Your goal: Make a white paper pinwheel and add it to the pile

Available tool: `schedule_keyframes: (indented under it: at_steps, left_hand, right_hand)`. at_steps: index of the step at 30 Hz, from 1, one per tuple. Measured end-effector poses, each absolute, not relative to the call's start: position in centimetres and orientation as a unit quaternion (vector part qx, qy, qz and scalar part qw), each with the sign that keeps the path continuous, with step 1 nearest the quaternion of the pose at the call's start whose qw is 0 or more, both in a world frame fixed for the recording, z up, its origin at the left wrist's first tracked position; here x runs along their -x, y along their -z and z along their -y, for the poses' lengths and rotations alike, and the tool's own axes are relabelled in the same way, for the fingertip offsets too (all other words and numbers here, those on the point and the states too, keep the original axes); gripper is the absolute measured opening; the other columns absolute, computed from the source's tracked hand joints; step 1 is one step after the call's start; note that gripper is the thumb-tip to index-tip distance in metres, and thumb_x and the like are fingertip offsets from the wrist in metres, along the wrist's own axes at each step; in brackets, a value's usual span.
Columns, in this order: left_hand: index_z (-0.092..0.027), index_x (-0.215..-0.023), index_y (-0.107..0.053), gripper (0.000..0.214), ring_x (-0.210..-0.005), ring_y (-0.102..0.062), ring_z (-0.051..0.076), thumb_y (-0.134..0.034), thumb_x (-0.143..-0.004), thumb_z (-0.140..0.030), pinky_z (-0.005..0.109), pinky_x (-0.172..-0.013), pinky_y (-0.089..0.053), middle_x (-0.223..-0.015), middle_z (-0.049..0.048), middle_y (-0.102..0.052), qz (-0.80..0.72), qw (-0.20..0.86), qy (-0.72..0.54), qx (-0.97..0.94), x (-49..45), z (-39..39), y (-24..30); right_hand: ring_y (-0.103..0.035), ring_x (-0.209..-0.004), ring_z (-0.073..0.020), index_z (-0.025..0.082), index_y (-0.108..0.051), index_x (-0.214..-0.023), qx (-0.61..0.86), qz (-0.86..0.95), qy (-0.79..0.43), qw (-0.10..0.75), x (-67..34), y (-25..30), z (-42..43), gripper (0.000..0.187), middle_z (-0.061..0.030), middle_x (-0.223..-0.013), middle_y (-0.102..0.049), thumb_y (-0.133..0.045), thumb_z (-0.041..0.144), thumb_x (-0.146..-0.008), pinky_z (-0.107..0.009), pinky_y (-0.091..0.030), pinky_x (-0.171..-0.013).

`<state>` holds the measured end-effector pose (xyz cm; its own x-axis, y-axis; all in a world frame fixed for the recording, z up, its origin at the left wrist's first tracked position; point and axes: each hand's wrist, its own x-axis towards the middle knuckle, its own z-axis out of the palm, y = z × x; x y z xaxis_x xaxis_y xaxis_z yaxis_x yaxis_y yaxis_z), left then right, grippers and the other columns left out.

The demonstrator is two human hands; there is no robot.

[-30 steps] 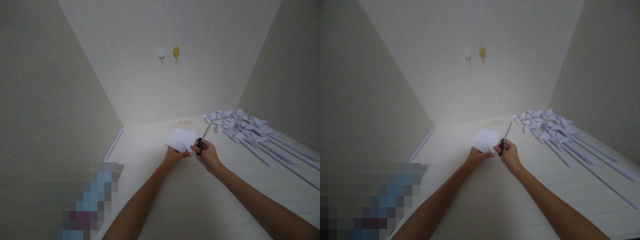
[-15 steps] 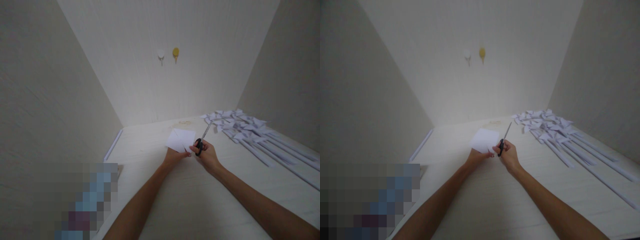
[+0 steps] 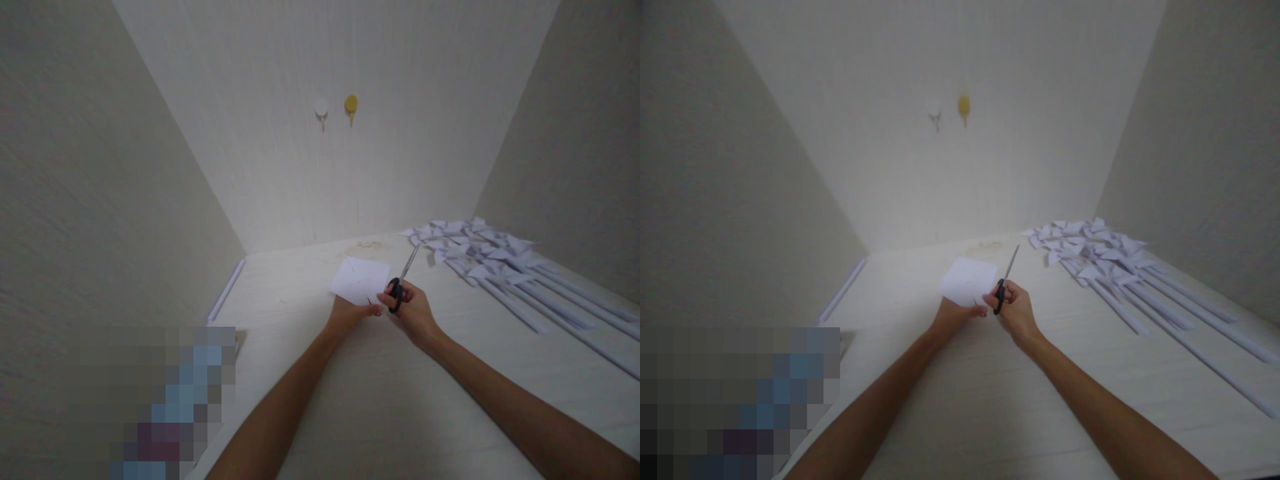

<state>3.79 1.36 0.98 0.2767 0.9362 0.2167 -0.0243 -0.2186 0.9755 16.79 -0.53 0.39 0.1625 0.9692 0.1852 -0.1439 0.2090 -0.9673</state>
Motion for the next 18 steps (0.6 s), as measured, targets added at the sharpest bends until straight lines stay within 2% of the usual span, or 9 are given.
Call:
schedule_keyframes:
  at_steps: [3,6,9,13,18]
  left_hand:
    - [-0.015,-0.08,-0.061,0.036,-0.087,-0.057,0.021,-0.074,-0.046,-0.021,0.034,-0.077,-0.044,-0.091,0.0072,-0.064,-0.377,0.522,-0.476,-0.599,-3.7,-1.3,-1.1]
    - [-0.015,-0.088,-0.059,0.036,-0.079,-0.058,0.019,-0.067,-0.057,-0.032,0.033,-0.07,-0.047,-0.091,0.0071,-0.063,-0.367,0.612,-0.491,-0.499,-3.4,-1.5,-1.2]
    - [-0.012,-0.084,-0.058,0.032,-0.069,-0.058,0.016,-0.059,-0.063,-0.037,0.031,-0.062,-0.048,-0.082,0.0068,-0.063,-0.35,0.667,-0.536,-0.381,-3.0,-2.1,-1.2]
    - [-0.01,-0.076,-0.059,0.025,-0.061,-0.056,0.012,-0.064,-0.054,-0.022,0.026,-0.058,-0.047,-0.073,0.0055,-0.063,-0.362,0.661,-0.552,-0.357,-2.8,-2.6,-1.2]
    - [-0.008,-0.068,-0.062,0.024,-0.058,-0.057,0.014,-0.067,-0.047,-0.018,0.03,-0.062,-0.047,-0.066,0.0063,-0.064,-0.367,0.66,-0.512,-0.409,-2.8,-2.4,-0.8]
  right_hand:
    - [-0.036,-0.043,-0.0059,0.018,-0.047,-0.061,0.44,0.465,-0.444,0.627,-17.0,-0.6,0.5,0.028,0.0069,-0.049,-0.045,-0.07,0.032,-0.053,-0.021,-0.026,-0.041]
    - [-0.036,-0.043,-0.0059,0.018,-0.047,-0.061,0.432,0.47,-0.449,0.626,-17.5,-0.7,0.2,0.028,0.0069,-0.049,-0.045,-0.071,0.031,-0.051,-0.02,-0.025,-0.041]
    - [-0.035,-0.043,-0.0057,0.017,-0.047,-0.06,0.433,0.484,-0.461,0.604,-18.1,-0.8,-0.1,0.028,0.007,-0.048,-0.044,-0.071,0.029,-0.05,-0.02,-0.023,-0.041]
    - [-0.036,-0.043,-0.0059,0.017,-0.048,-0.058,0.438,0.496,-0.474,0.58,-18.6,-0.8,-0.3,0.029,0.0068,-0.048,-0.045,-0.072,0.03,-0.048,-0.02,-0.023,-0.041]
    - [-0.034,-0.04,-0.0051,0.017,-0.049,-0.057,0.464,0.437,-0.435,0.636,-19.0,-0.4,-0.8,0.03,0.0076,-0.046,-0.044,-0.073,0.032,-0.047,-0.02,-0.022,-0.039]
